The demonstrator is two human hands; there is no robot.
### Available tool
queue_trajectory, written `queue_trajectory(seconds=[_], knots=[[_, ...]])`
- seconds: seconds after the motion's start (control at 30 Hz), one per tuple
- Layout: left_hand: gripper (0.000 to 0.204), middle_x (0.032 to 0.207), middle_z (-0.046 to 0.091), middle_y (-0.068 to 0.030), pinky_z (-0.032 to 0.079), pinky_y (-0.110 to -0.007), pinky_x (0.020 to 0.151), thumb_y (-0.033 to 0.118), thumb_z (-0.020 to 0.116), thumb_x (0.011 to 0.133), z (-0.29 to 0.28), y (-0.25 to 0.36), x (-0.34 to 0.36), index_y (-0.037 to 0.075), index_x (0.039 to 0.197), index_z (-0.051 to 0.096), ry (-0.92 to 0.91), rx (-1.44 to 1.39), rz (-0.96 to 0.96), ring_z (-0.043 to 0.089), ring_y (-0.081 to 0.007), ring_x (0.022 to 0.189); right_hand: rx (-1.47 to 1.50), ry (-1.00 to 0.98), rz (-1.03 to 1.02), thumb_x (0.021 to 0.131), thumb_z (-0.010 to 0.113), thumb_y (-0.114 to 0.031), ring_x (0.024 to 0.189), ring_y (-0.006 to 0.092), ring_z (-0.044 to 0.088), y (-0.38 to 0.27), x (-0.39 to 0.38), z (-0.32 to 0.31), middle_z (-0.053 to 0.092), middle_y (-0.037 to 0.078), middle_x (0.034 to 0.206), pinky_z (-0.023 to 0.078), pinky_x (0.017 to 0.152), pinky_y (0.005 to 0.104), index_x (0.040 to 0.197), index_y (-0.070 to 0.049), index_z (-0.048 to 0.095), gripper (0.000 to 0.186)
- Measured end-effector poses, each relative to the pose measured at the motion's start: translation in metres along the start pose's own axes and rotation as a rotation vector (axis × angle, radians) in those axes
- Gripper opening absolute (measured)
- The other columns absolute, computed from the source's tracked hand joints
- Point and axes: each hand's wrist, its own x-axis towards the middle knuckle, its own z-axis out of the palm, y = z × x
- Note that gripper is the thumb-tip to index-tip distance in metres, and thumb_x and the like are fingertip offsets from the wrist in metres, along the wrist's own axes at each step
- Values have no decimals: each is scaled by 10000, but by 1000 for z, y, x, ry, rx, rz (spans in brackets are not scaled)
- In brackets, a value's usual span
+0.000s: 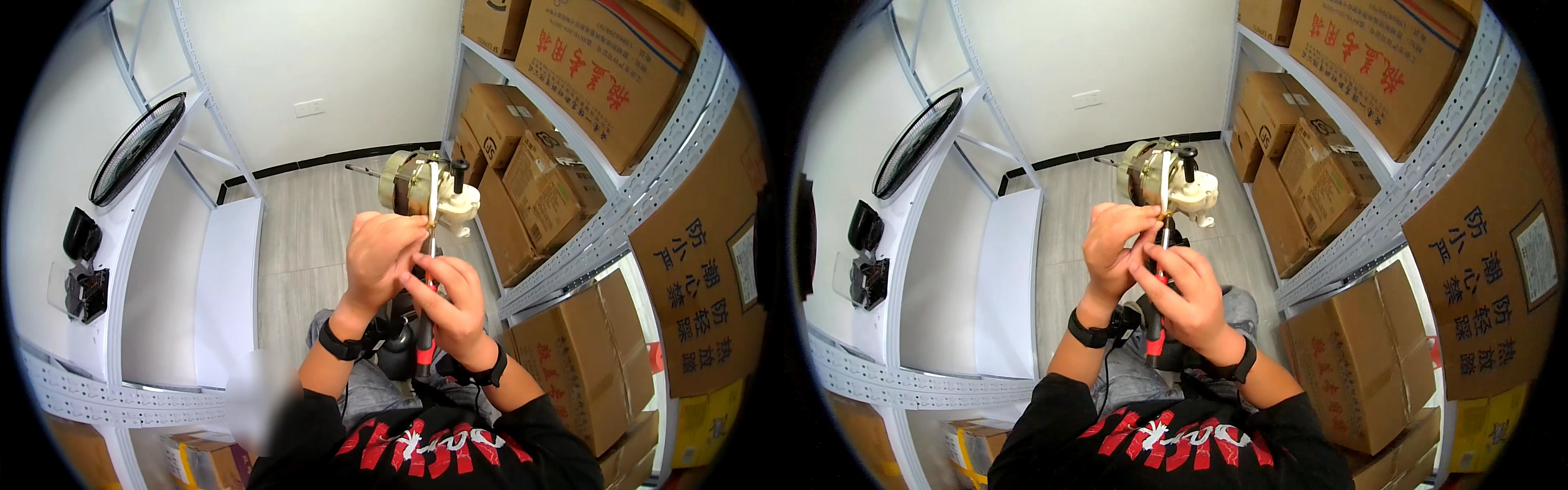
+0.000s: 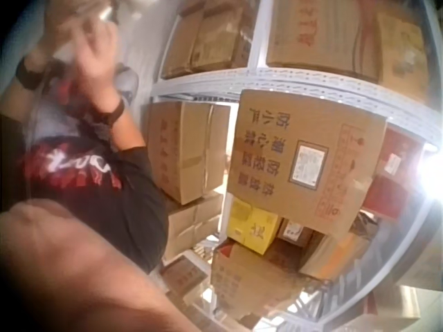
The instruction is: The person sits on the floor and uses a screwdriver to adjust screws on a mechanical part mounted on a stand. The person repeatedly rotates the part and tightens screws at different positions.
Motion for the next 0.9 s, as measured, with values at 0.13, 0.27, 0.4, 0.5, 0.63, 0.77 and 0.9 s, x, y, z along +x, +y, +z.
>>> queue_trajectory(seconds=[0.13,0.27,0.4,0.5,0.63,0.77,0.9], knots=[[256,1037,756,-92,527,-325,745,-68,784,809,-1,-7,3,25,1035,707,21,-42,-105,722,-208,891,-38,3,4,733,700,-40,1043,332,634,9,4,3,669,137,1247,556,864,400,1177,-48,749,447],[244,1048,713,-93,535,-292,699,-78,755,827,-9,-5,16,23,1047,726,-27,-92,-261,685,-180,881,-67,3,-6,729,699,-25,1051,327,625,10,5,8,670,133,1235,558,860,400,1162,-54,754,437],[333,1101,671,-62,527,-332,771,-32,799,760,-17,-13,39,77,1072,763,-141,116,-70,631,-226,991,-76,59,-13,718,706,3,1058,319,600,12,-4,22,650,119,1220,548,862,396,1129,-54,755,417],[533,1333,609,-94,468,-424,993,51,815,692,-29,-22,65,137,1213,744,-313,181,66,527,-334,1262,-89,79,-36,706,718,7,1058,313,569,11,-4,29,624,100,1207,535,851,392,1099,-46,749,398],[699,1581,476,-128,274,-550,1206,126,763,706,-26,-29,96,168,1393,640,-581,136,178,300,-435,1527,-123,120,-29,691,720,9,1046,308,553,17,-11,41,612,93,1182,520,836,389,1088,-45,749,402],[778,1581,479,-122,261,-556,1218,140,761,714,-19,-36,116,152,1462,551,-740,71,196,266,-441,1556,-136,150,6,698,719,17,1034,309,550,16,-12,45,610,89,1166,509,834,390,1076,-55,755,386],[843,1543,501,-145,315,-499,1203,163,767,737,-13,-52,110,110,1518,453,-765,-27,110,365,-421,1510,-167,178,45,703,734,26,1017,304,550,15,-11,47,617,75,1138,502,837,387,1056,-76,768,369]])
